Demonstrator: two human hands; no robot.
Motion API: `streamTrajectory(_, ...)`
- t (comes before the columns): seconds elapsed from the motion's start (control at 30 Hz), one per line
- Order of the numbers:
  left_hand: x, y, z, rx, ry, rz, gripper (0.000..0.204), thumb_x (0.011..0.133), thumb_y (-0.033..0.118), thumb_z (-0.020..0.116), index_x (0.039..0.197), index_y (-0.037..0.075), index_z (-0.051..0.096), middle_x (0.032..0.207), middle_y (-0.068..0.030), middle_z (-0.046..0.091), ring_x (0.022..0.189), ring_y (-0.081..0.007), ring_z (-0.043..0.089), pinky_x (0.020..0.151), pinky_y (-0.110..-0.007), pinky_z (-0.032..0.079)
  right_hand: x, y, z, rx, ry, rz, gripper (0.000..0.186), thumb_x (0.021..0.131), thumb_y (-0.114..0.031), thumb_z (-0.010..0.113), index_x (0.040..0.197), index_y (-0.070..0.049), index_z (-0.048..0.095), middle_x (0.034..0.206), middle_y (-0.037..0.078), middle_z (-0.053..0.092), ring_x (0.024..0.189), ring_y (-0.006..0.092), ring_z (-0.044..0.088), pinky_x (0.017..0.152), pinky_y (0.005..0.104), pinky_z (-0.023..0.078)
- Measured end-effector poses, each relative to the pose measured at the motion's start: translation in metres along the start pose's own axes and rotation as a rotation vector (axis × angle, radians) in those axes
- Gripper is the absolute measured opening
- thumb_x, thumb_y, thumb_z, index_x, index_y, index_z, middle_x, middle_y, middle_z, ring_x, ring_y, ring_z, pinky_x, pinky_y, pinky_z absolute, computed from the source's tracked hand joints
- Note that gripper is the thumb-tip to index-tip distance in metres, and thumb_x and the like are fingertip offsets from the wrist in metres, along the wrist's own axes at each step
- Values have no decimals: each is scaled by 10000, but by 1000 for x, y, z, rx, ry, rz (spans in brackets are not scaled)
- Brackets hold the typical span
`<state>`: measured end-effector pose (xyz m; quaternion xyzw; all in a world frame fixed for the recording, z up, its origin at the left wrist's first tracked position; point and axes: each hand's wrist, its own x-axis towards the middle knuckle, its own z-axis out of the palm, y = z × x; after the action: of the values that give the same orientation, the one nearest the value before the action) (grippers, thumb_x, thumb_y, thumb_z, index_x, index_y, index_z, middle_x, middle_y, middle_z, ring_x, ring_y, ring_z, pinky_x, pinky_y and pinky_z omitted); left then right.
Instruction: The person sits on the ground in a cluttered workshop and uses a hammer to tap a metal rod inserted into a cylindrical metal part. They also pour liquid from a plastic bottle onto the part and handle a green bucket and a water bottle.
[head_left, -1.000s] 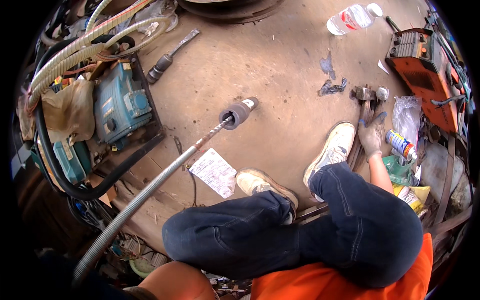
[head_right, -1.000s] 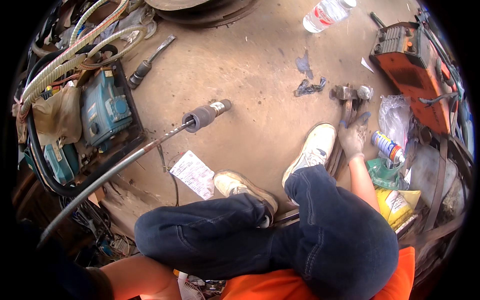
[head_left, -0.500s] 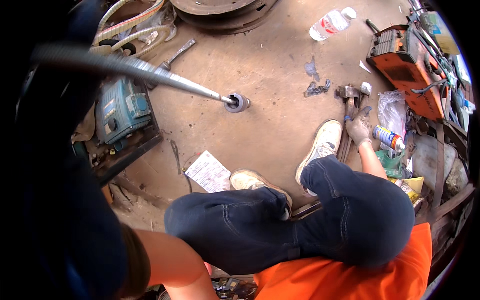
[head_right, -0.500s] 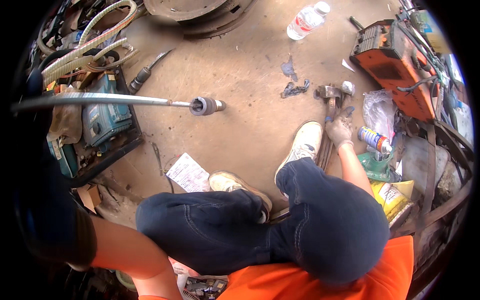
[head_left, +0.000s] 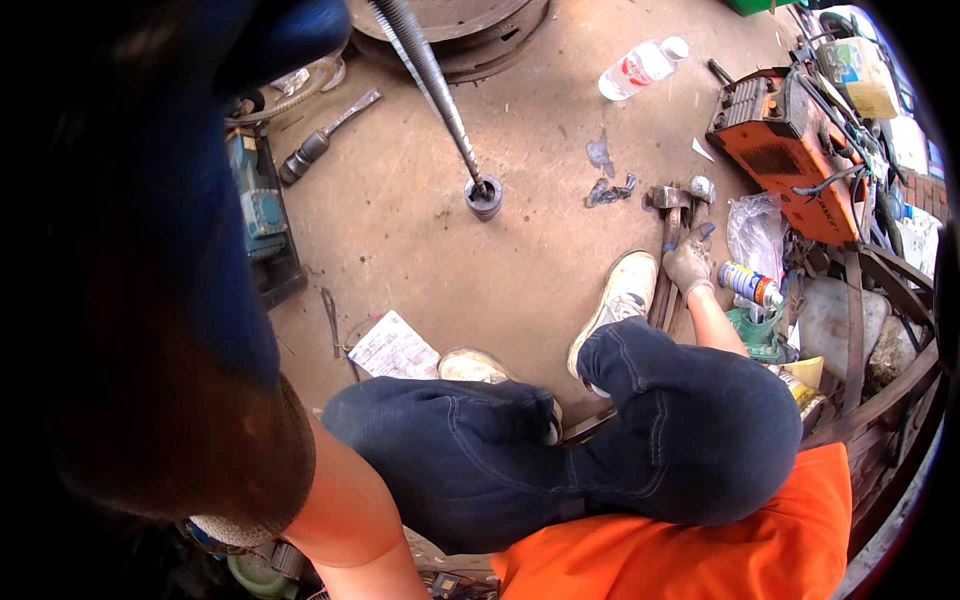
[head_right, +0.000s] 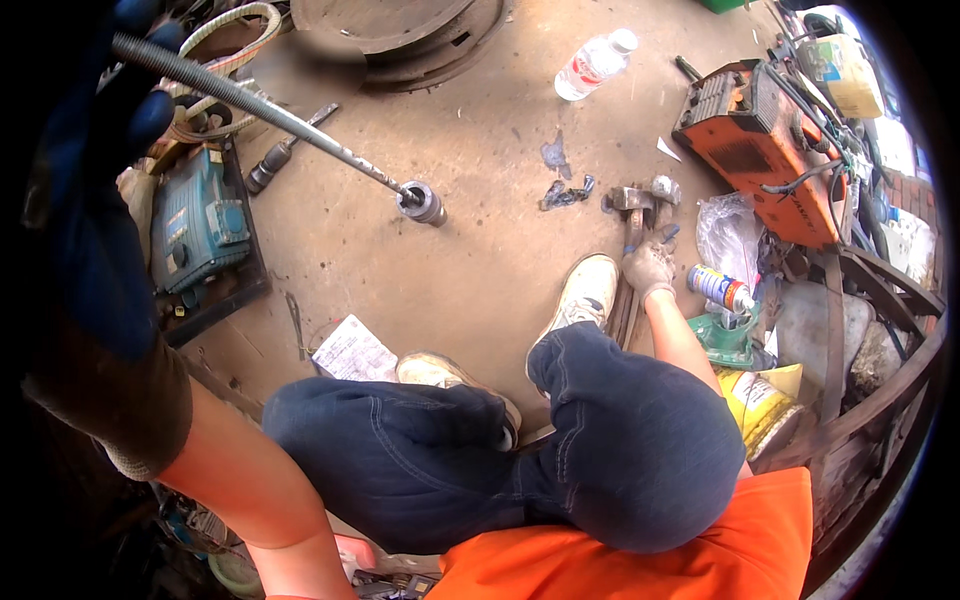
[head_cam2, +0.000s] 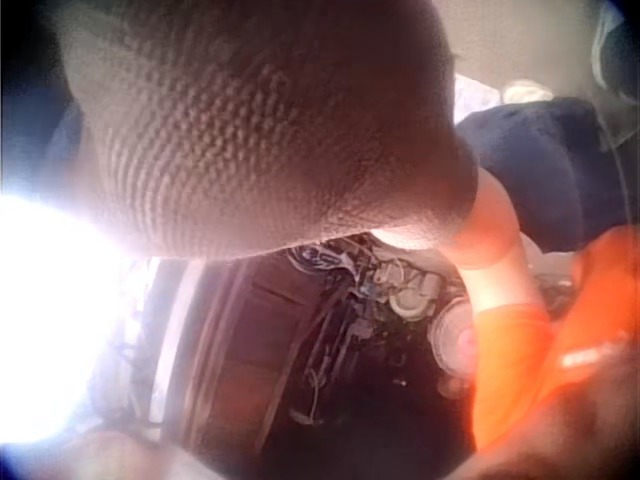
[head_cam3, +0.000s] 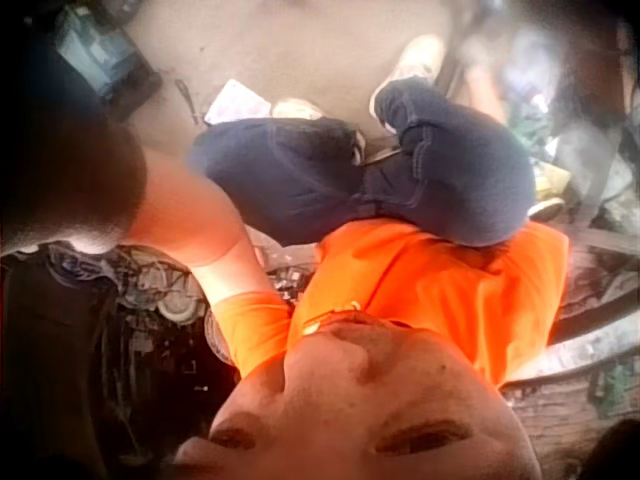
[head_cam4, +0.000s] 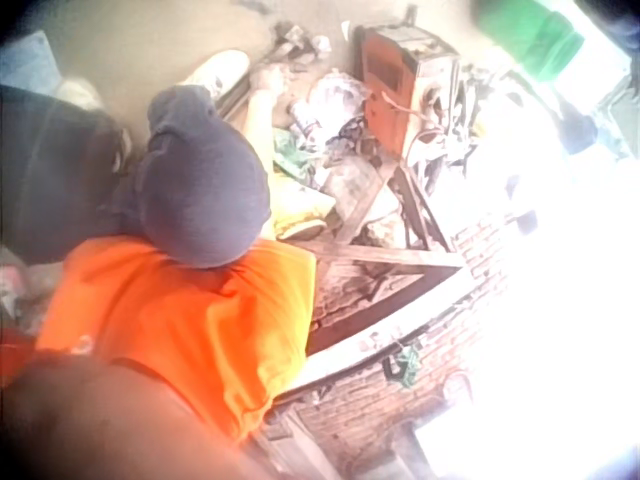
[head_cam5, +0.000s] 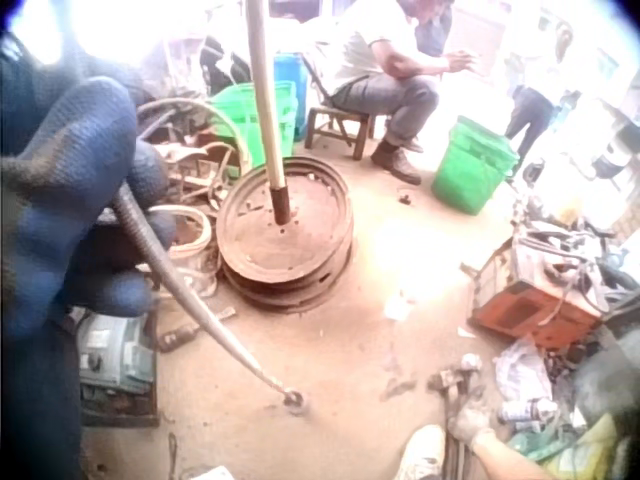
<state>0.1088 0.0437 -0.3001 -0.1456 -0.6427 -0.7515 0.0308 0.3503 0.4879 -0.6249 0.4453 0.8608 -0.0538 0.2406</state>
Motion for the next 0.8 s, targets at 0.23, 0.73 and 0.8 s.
streamTrajectory(0.23,12,6,6,91,0,-15,326,1029,187,503,1286,-10,541,989,-105,558,878,-221,601,819,-325,529,11,-4,3,18,48,24,1074,863,-347,646,1495,144,-71,1474,398,272,1317,543,401,1097,532,364)
streamTrajectory(0.73,18,34,31,314,-60,-78,329,1035,159,500,1303,-32,517,1051,-132,561,954,-244,622,862,-327,553,12,5,7,63,77,14,1007,904,-311,620,1514,104,-66,1458,409,281,1306,548,400,1088,544,369)
streamTrajectory(0.8,10,42,37,355,-133,-95,333,1043,186,494,1285,-42,513,1092,-140,550,987,-241,618,882,-322,562,12,8,18,49,130,-25,1012,901,-302,623,1514,99,-75,1452,407,288,1300,549,404,1083,541,375)
